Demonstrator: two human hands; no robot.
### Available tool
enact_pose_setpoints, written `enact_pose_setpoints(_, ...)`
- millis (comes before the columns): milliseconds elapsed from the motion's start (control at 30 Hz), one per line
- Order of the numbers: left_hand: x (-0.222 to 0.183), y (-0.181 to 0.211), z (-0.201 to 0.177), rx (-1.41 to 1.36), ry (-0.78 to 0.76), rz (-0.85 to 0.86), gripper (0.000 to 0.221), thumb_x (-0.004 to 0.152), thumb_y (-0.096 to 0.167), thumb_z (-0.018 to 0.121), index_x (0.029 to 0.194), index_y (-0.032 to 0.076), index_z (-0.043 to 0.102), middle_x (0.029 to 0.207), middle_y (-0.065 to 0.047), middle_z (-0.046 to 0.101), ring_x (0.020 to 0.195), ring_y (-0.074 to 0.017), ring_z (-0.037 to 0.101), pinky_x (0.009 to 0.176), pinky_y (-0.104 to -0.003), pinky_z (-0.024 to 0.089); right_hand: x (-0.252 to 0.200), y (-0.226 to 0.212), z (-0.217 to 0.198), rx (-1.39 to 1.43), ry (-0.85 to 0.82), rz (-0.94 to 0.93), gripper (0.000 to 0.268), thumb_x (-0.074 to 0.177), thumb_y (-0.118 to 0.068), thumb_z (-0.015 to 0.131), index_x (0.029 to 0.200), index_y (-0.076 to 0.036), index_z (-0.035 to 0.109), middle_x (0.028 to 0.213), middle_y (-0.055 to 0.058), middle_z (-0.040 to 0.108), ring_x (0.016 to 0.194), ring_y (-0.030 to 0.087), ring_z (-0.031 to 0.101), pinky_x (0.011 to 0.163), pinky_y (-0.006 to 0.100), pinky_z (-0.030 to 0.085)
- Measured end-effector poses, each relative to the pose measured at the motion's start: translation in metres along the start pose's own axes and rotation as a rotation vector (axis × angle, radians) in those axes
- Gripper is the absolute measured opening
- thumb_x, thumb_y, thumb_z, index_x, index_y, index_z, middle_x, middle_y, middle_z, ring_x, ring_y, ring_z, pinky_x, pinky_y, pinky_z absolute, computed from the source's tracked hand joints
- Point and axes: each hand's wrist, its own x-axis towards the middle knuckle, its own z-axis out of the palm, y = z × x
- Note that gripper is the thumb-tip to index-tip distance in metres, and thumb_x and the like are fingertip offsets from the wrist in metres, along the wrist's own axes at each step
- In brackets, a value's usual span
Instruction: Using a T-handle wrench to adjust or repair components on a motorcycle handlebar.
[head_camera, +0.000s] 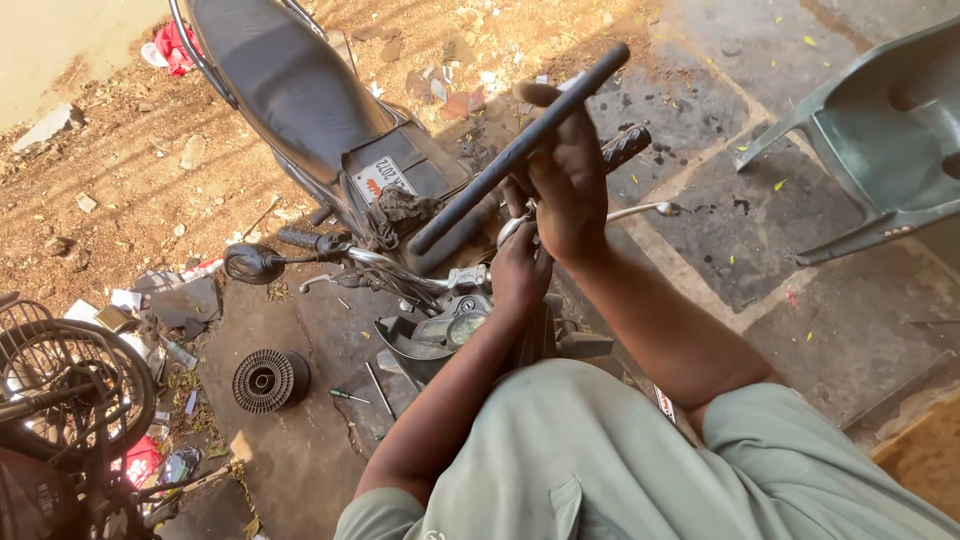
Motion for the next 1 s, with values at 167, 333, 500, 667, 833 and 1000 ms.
enact_pose_setpoints(167, -0.002, -0.037, 0.015, 0.052, -0.058, 0.032, 0.027, 0.097, 0.026, 0.059, 0.117, 0.010, 0.068, 0.110, -0.019, 0.073, 0.103, -0.0436, 0.067, 0.082, -0.051, 0.053, -0.010, 0.023, 0.006, -0.356, 0.239, -0.601, 0.090, 0.095, -0.029, 0.082, 0.162, -0.014, 0.024, 0.126, 0.000, 0.050, 0.078, 0.008, 0.050, 0.060, 0.023, 0.045)
enact_pose_setpoints(333, 0.000, -0.032, 0.012, 0.052, -0.102, -0.020, 0.031, 0.091, 0.029, 0.063, 0.116, 0.011, 0.070, 0.110, -0.019, 0.073, 0.105, -0.0436, 0.067, 0.085, -0.052, 0.052, -0.008, 0.029, 0.003, -0.496, 0.221, -0.711, 0.099, 0.095, -0.034, 0.087, 0.162, -0.016, 0.016, 0.147, 0.006, 0.040, 0.081, 0.011, 0.051, 0.061, 0.023, 0.040)
enact_pose_setpoints(500, -0.001, -0.003, -0.006, 0.034, -0.106, -0.065, 0.034, 0.090, 0.029, 0.065, 0.120, 0.013, 0.069, 0.104, -0.018, 0.074, 0.099, -0.0401, 0.069, 0.083, -0.050, 0.053, 0.002, 0.005, 0.009, -0.826, 0.260, -0.684, 0.090, 0.091, -0.055, 0.075, 0.149, 0.000, 0.035, 0.101, 0.000, 0.047, 0.072, 0.010, 0.039, 0.059, 0.025, 0.030)
enact_pose_setpoints(667, 0.000, 0.007, -0.006, -0.049, -0.060, -0.002, 0.028, 0.096, 0.027, 0.065, 0.121, 0.016, 0.069, 0.101, -0.011, 0.077, 0.090, -0.0289, 0.075, 0.076, -0.042, 0.056, 0.029, -0.004, -0.011, -0.007, 0.034, 0.273, 0.048, 0.113, -0.044, 0.050, 0.083, -0.006, 0.048, 0.056, -0.005, 0.046, 0.044, 0.009, 0.038, 0.043, 0.025, 0.030)
enact_pose_setpoints(833, 0.002, 0.005, -0.004, -0.075, -0.070, -0.079, 0.031, 0.094, 0.025, 0.064, 0.122, 0.012, 0.066, 0.101, -0.014, 0.074, 0.090, -0.0318, 0.074, 0.075, -0.043, 0.056, 0.012, 0.002, 0.004, -0.102, 0.141, -0.189, 0.038, 0.115, -0.037, 0.064, 0.137, -0.007, 0.055, 0.089, -0.001, 0.053, 0.062, 0.006, 0.041, 0.056, 0.024, 0.034)
enact_pose_setpoints(1000, -0.001, -0.045, 0.021, 0.026, 0.115, 0.178, 0.037, 0.093, 0.019, 0.062, 0.127, 0.005, 0.060, 0.111, -0.021, 0.068, 0.101, -0.0410, 0.068, 0.082, -0.047, 0.055, 0.016, -0.018, 0.034, -0.520, 0.212, -0.711, 0.074, 0.101, -0.038, 0.077, 0.156, -0.013, 0.033, 0.122, 0.003, 0.057, 0.081, 0.008, 0.047, 0.061, 0.022, 0.036)
